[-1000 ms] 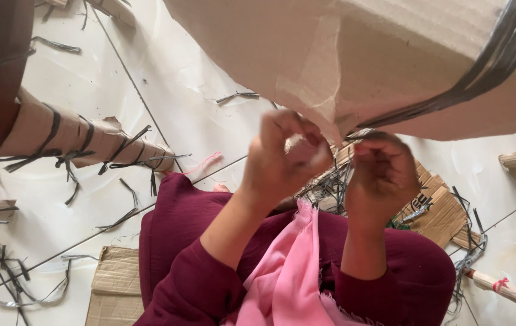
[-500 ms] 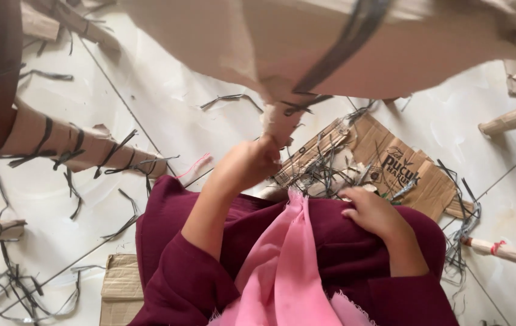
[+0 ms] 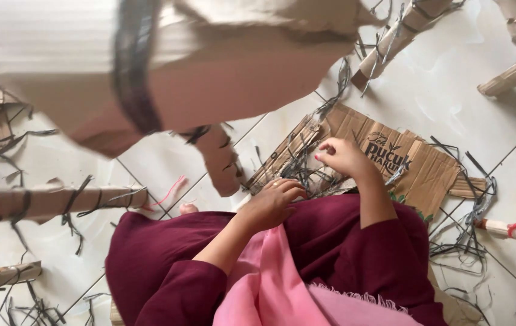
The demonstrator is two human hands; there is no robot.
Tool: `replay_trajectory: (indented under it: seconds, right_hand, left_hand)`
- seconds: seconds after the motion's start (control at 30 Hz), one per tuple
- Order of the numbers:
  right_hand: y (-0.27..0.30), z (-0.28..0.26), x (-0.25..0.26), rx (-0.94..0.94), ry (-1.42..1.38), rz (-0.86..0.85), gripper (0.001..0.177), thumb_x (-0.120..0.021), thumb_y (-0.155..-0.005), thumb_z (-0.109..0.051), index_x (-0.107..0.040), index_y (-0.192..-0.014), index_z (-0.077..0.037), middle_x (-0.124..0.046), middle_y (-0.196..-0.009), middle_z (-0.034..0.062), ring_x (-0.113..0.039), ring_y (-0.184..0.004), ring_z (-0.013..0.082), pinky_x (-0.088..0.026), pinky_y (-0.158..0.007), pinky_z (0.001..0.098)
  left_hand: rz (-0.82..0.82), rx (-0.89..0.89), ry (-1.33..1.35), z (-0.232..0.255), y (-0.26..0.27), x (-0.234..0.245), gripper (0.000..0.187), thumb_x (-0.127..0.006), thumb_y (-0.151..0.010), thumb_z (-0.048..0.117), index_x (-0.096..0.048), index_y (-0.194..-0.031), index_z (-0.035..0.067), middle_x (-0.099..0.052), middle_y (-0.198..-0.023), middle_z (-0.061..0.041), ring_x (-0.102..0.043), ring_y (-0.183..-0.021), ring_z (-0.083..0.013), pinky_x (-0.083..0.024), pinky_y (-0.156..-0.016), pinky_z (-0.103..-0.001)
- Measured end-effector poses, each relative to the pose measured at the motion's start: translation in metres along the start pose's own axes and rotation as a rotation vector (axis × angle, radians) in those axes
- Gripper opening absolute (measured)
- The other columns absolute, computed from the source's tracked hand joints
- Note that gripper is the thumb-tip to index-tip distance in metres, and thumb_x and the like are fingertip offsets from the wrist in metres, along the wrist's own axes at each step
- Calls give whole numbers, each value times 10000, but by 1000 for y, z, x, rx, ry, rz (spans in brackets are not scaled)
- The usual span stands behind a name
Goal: Wrapping and tying thin strips around wooden poles to assemble or reinforce furniture legs.
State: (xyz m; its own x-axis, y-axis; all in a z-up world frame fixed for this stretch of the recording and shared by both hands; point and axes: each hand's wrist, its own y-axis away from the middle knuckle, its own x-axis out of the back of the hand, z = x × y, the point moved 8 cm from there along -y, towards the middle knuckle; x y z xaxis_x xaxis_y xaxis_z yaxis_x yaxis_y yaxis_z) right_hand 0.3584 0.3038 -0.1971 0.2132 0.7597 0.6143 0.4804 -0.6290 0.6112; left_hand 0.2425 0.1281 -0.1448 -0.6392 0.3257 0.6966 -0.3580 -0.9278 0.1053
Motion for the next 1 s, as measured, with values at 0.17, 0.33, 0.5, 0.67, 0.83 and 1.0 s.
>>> replay_trajectory:
  seconds: [0.17,0.33,0.5,0.67,0.83,1.0]
  right_hand:
    - [-96,71,9,-51,-76,36,374,-741,-859,-448,-754,-1194,-282,-778,-1077,30,-701,-1113,211,-554,-937,393]
    - [-155,80,40,-22,-159,302,444,-780,-867,-373,-667,-1276,-241,-640,-1246,85,-711,-1075,293,-567,-956,453]
    - [-176,39,82,100,-261,517,672,-835,-857,-220,-530,-1455,-192,-315,-1490,293,-550,-1268,553,-528,-1015,615]
    - [-211,41,84,44,73,432,810,-772,-860,-389,-440,-1555,-138,-103,-1641,371,-615,-1173,504,-626,-763,419]
    - [-183,56,111,-234,-237,-9,702,-608,-961,-209,-289,-1544,17,-201,-1675,42,-519,-555,130,-472,-541,252]
    - [-148,54,129,18,-923,-83,234,-761,-875,-30,-802,-1096,39,-667,-640,79,-537,-478,97,-423,-425,193]
  left_hand:
    - [134,-20,-24,-20,-67,-8,305,-662,-934,177,-594,-1229,217,-535,-1430,-25,-379,-1486,-293,-252,-1223,-550]
    - [260,-78,68,-54,-123,-34,201,-590,-985,197,-649,-1176,220,-584,-1379,-39,-484,-1423,-304,-303,-1196,-534]
    - [248,-38,235,-67,-156,-22,240,-604,-895,116,-671,-1118,171,-603,-1362,-59,-519,-1378,-311,-360,-1155,-499]
    - [206,19,411,-52,-188,22,247,-618,-809,-56,-657,-1033,38,-637,-1290,-150,-652,-1124,-332,-532,-964,-417]
    - [207,60,402,-62,-186,16,256,-620,-818,-54,-677,-1036,67,-657,-1300,-115,-666,-1129,-310,-543,-963,-401]
    - [261,-55,597,-81,-168,3,185,-582,-937,20,-672,-1098,30,-635,-1284,-187,-685,-1002,-305,-572,-828,-355]
